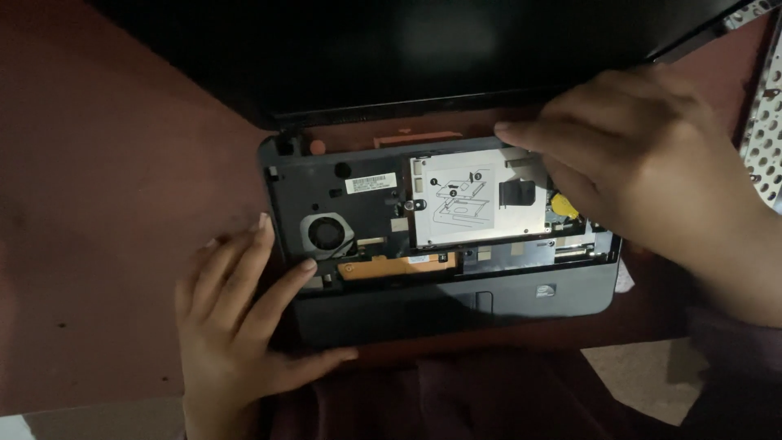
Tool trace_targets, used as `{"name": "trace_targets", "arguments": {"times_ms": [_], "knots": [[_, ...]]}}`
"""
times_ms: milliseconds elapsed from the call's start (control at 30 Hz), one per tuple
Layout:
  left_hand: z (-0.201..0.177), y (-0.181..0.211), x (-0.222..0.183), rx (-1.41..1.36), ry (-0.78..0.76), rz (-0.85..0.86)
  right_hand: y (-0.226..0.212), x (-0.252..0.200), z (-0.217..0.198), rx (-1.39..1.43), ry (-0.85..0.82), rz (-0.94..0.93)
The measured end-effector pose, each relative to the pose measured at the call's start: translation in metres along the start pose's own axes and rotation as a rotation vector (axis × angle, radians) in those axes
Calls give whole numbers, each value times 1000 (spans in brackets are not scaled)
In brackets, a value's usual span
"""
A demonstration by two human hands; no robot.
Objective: Installing or replacing a hard drive in a laptop using a screwdriver to remove internal screws.
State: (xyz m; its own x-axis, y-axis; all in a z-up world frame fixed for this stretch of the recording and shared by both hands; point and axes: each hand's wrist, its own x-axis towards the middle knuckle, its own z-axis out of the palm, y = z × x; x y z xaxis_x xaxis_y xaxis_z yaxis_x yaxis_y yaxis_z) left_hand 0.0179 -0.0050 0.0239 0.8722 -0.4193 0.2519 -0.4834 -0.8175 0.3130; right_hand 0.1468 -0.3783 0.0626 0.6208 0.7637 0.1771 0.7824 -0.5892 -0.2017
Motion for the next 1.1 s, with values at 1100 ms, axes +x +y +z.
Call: {"name": "trace_targets", "arguments": {"times_ms": [1100], "knots": [[-15,14,29,-94,-105,-111,-16,-10,11,-232,-13,80]]}}
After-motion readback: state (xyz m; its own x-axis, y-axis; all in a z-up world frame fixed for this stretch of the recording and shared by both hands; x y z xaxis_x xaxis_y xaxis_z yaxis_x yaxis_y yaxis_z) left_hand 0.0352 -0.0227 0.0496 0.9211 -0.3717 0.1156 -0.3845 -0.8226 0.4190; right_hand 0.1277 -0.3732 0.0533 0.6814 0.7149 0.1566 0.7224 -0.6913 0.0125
